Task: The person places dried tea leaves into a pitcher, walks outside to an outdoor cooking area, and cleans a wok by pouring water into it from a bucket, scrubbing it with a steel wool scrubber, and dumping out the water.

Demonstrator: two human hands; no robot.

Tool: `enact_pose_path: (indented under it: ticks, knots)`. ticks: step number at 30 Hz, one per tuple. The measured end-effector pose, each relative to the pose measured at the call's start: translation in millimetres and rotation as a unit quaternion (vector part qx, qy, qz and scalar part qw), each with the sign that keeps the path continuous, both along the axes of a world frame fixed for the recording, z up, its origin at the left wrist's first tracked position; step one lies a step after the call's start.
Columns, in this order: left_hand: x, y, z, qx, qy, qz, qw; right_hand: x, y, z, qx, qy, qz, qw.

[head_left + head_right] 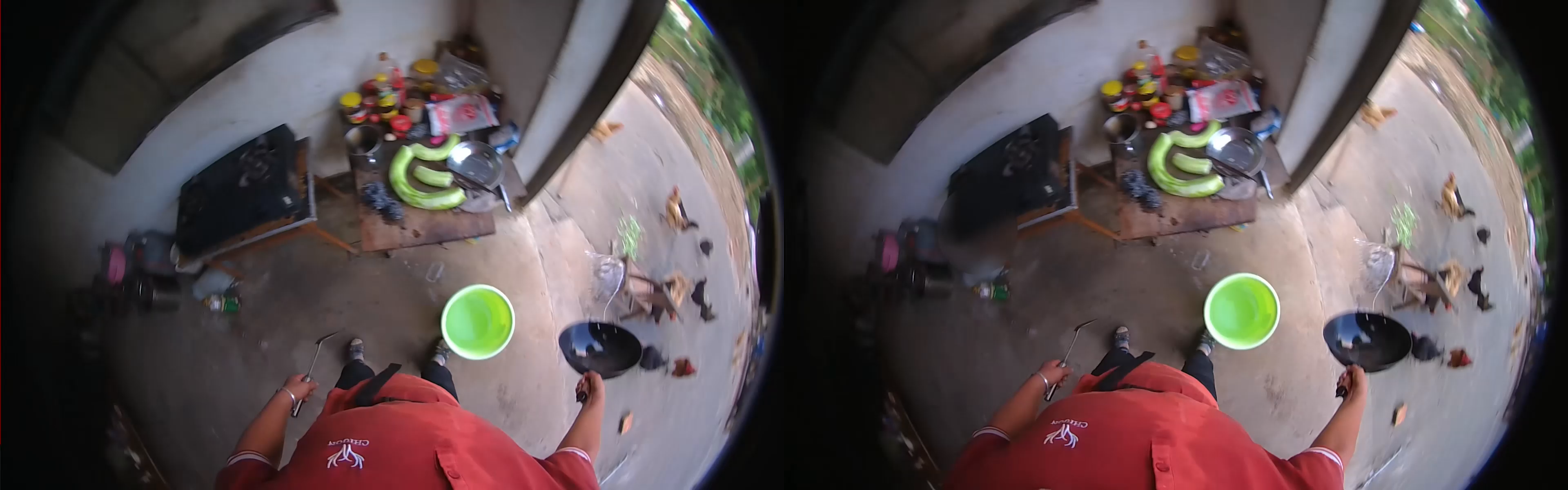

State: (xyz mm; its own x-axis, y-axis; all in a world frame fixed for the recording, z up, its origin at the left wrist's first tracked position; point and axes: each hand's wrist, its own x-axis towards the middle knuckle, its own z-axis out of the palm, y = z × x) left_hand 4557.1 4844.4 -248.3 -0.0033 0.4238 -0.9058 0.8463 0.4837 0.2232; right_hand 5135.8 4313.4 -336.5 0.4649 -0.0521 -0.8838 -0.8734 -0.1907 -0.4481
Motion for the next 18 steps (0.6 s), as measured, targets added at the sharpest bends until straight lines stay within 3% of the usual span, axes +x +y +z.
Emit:
enact_pose_path:
  ticks: [1, 3, 6, 8, 10, 13, 15, 18]
  knots:
    - [-1.9, -6.9, -0.1, -0.008, -0.010, 0.020, 1.000, 5.7, -1.2, -4.0, -0.045, -0.026, 0.023, 0.998]
    - [-19.7, -21.1, -21.9, 0.004, -0.030, 0.063, 0.998, 27.0, -43.0, -66.4, -0.113, -0.022, 0.068, 0.991]
    - [-36.1, -31.9, -36.2, 0.013, -0.053, 0.111, 0.992, 20.6, -48.0, -73.2, -0.127, 0.033, 0.059, 0.990]
    - [-50.7, -41.3, -44.1, -0.003, -0.064, 0.137, 0.989, 6.3, -36.7, -47.8, -0.141, 0.063, 0.045, 0.987]
    - [-67.3, -39.8, -58.7, -0.014, -0.055, 0.110, 0.992, -40.3, 16.1, 32.2, -0.066, 0.001, -0.023, 0.998]
    - [-93.1, -22.4, -72.4, -0.035, -0.035, 0.040, 0.998, -76.9, 30.4, 60.8, -0.032, 0.018, -0.006, 0.999]
    - [-118.2, -11.8, -72.1, -0.043, -0.027, 0.003, 0.999, -97.8, 33.0, 49.9, -0.089, 0.007, -0.029, 0.996]
    - [-161.0, 8.2, -66.8, 0.016, -0.027, -0.055, 0.998, -131.6, 47.5, 48.6, -0.168, -0.055, 0.067, 0.982]
